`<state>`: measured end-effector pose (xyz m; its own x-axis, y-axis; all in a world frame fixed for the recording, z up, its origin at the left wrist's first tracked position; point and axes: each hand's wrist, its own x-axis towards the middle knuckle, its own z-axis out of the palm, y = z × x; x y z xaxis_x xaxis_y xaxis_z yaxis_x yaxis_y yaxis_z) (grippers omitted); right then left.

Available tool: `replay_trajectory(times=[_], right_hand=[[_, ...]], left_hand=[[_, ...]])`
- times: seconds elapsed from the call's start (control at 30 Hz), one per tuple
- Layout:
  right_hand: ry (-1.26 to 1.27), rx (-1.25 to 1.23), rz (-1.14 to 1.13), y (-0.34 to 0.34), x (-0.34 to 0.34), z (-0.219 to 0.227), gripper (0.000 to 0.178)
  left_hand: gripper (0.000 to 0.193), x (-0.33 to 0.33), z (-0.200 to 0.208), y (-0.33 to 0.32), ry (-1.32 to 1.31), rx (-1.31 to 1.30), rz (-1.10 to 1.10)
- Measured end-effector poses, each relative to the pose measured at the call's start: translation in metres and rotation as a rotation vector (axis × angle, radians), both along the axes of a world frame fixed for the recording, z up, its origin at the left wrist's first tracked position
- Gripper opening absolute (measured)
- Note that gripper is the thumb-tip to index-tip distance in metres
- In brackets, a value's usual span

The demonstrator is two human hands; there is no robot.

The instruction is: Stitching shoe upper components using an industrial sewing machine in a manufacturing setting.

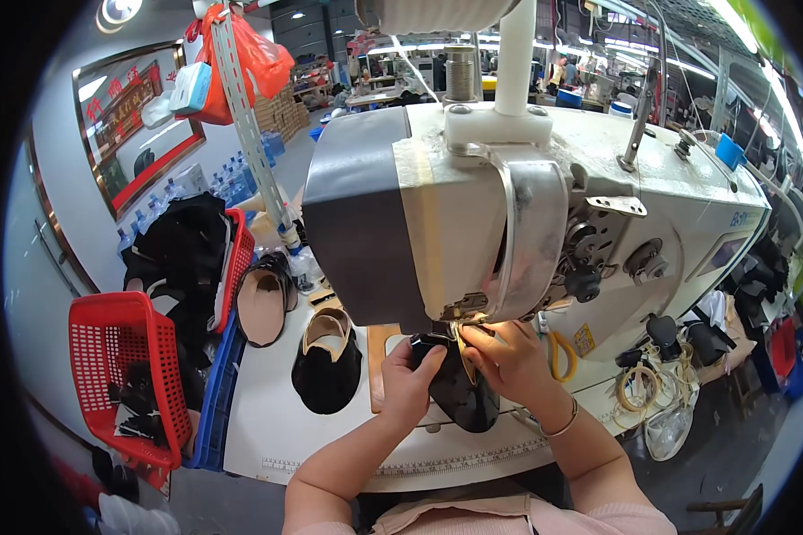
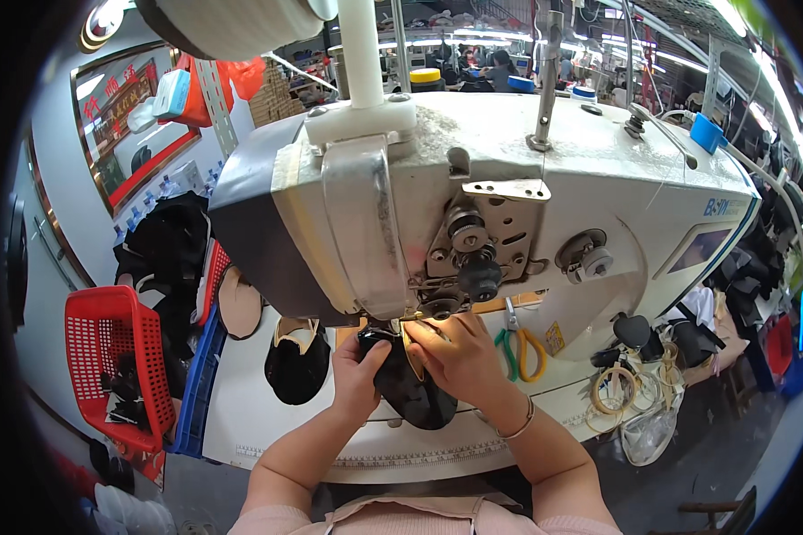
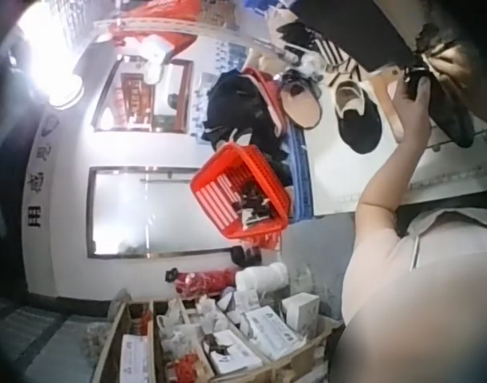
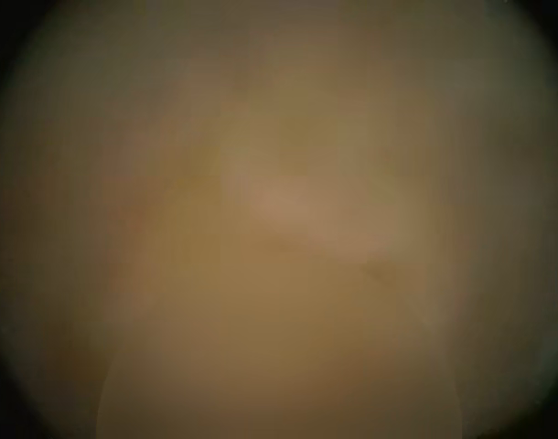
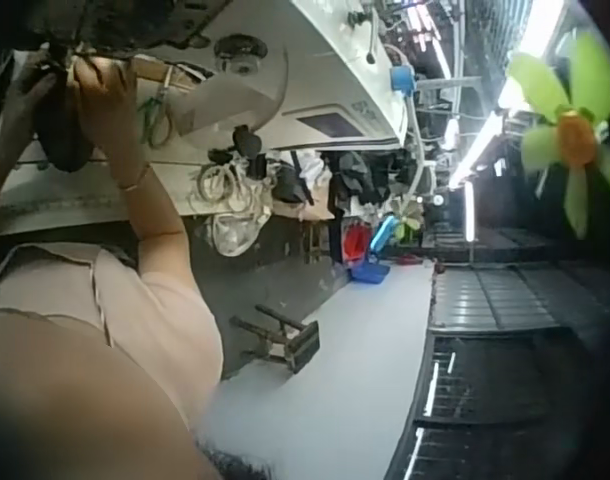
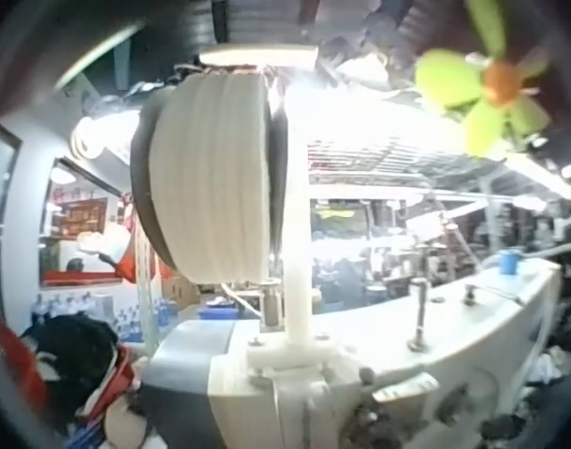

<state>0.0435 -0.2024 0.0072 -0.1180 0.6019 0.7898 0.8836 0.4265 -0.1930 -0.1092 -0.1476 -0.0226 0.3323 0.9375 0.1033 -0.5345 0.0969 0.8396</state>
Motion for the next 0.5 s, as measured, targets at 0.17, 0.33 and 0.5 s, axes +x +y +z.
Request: replay_trajectory(times=[0.17,0.33,0.5], right_hand=[[-0.094,0.067,-0.029,-0.0009,-0.0004,0.0014,0.026],[-0.141,0.102,-0.051,0.0002,0.0,0.0014,0.026],[-0.158,0.096,-0.068,-0.0031,-0.0017,0.004,0.027]], left_hand=[[0.015,0.0003,-0.0035,0.0014,0.014,0.014,0.018],[0.014,0.001,0.0009,0.0013,-0.05,-0.07,-0.025],[0.014,-0.0014,-0.0002,0.0,-0.028,-0.047,-0.01]])
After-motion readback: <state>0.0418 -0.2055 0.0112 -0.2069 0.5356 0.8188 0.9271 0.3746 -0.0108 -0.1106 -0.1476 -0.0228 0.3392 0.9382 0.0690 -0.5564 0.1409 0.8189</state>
